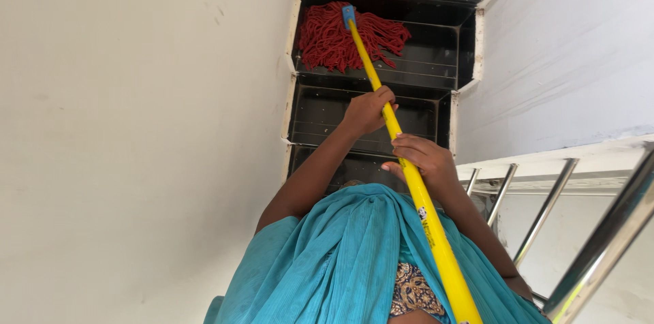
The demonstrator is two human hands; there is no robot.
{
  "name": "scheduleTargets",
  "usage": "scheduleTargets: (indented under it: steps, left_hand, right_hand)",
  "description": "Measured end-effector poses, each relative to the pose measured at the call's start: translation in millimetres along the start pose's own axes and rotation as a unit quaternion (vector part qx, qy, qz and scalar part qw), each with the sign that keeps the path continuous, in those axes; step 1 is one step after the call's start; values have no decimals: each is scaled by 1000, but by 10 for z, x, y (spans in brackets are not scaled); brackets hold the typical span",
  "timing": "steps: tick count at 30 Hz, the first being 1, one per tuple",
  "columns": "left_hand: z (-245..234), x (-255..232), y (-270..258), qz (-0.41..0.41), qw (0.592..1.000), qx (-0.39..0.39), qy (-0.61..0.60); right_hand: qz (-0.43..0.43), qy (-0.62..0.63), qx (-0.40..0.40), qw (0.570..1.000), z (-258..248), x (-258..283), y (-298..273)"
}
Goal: The person mops black marble stairs using a red mop with a yellow handle, wiping the surface of the steps while moving downwards.
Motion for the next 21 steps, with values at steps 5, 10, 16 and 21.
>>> scheduleTargets:
  steps: [5,10,16,21]
  left_hand:
    - [-210,358,-55,-22,1000,0,8]
    - [-245,528,-2,-6,999,-1,32]
    - [4,804,352,-27,991,98,91]
    - [213,943,424,-39,987,93,127]
  right_hand:
    - [-28,12,8,1000,338,-47,220]
    - [-6,28,5,1000,403,-29,282]
    - [3,68,-56,996,273,-291,224]
    - [1,74,-29,997,269,-375,107]
Point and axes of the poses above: each hand's wrist, its own y-axis towards the middle knuckle, its own z-axis out of the palm, x = y × z, the point moved 2 cm from there along y, towards the middle knuckle, and after that the axes turned 10 degrees about y, right-handed, at the moved point
